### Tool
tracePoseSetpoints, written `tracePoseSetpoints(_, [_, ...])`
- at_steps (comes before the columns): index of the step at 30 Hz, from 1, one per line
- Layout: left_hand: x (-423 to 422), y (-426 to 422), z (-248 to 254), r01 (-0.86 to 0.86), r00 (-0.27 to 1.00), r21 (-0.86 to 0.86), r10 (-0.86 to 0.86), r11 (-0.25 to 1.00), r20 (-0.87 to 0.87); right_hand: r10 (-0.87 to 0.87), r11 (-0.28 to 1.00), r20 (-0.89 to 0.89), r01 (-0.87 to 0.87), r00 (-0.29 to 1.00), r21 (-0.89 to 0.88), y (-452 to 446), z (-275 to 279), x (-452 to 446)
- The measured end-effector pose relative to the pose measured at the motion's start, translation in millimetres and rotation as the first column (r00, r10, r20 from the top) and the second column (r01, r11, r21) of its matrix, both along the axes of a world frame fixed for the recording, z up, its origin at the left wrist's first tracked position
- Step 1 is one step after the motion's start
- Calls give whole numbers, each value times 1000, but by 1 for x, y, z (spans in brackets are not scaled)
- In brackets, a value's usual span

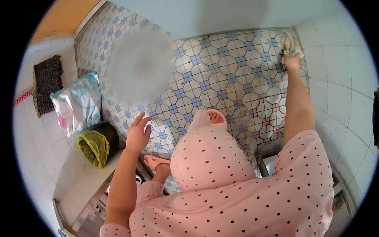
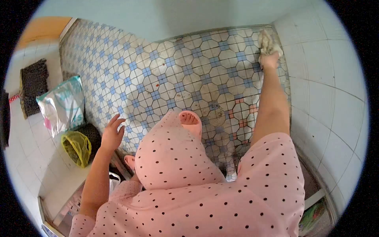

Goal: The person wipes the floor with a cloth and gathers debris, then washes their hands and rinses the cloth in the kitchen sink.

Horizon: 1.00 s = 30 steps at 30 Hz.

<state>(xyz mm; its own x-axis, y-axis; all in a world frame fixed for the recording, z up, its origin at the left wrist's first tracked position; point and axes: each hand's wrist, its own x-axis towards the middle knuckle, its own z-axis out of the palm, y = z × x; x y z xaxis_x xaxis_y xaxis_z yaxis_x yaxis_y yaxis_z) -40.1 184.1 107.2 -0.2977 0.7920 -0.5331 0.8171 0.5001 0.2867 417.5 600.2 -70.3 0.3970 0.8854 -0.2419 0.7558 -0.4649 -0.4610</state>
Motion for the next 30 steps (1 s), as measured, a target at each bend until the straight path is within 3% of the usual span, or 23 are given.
tracePoseSetpoints(3, [6, -10, -1, 11, 1000, -7, -11, 1000, 22, 182, 983, 40, -182, 983, 6, 16, -63, -24])
tracePoseSetpoints(5, [11, -16, 1, 8, 1000, -11, -8, 1000, 24, 378, 922, 195, -350, 905, -165, -5, -37, -105])
tracePoseSetpoints(7, [16, -19, 4, 4, 999, -22, -3, 1000, 39, 576, 817, 131, -572, 807, -68, -26, -42, -169])
tracePoseSetpoints(9, [17, -24, 4, -1, 997, -17, 3, 1000, 74, 589, 768, 287, -634, 756, 93, -59, -71, -220])
tracePoseSetpoints(11, [21, -27, 5, 7, 997, -7, -6, 1000, 73, 678, 735, 69, -677, 732, -39, -89, -34, -264])
tracePoseSetpoints(13, [26, -29, 5, 23, 998, -10, -23, 1000, 63, 684, 610, -310, -750, 661, -254, -116, -30, -310])
tracePoseSetpoints(15, [30, -33, 3, 21, 997, -30, -18, 999, 79, 853, 457, -264, -889, 450, -37, -162, -52, -347])
tracePoseSetpoints(18, [28, -36, 11, -17, 996, -53, 22, 998, 92, 747, 623, -354, -778, 563, 79, -164, -7, -331])
tracePoseSetpoints(19, [24, -41, 10, -21, 996, -41, 25, 999, 85, 726, 679, -349, -698, 593, 227, -153, -16, -316])
tracePoseSetpoints(21, [16, -48, 2, -20, 997, -12, 21, 1000, 70, 592, 788, -593, -547, 545, 283, -125, 24, -261])
tracePoseSetpoints(22, [12, -55, -3, -17, 998, -5, 17, 1000, 64, 702, 707, -416, -501, 578, 499, -110, 4, -225])
tracePoseSetpoints(23, [9, -61, -9, -14, 998, -4, 15, 1000, 60, 694, 688, -243, -524, 678, 502, -96, -2, -185])
tracePoseSetpoints(24, [5, -66, -15, -17, 997, -10, 18, 1000, 76, 610, 758, -118, -533, 784, 375, -92, 14, -151])
tracePoseSetpoints(26, [3, -72, -24, -20, 994, -23, 22, 1000, 107, 520, 816, 32, -508, 853, 275, -73, 2, -86])
tracePoseSetpoints(29, [6, -70, -26, 2, 992, -2, -1, 1000, 125, 344, 930, 82, -351, 935, 111, -83, -44, -61])
tracePoseSetpoints(30, [6, -69, -26, 4, 992, 3, -4, 1000, 126, 406, 886, 124, -423, 905, 190, -96, -61, -74])
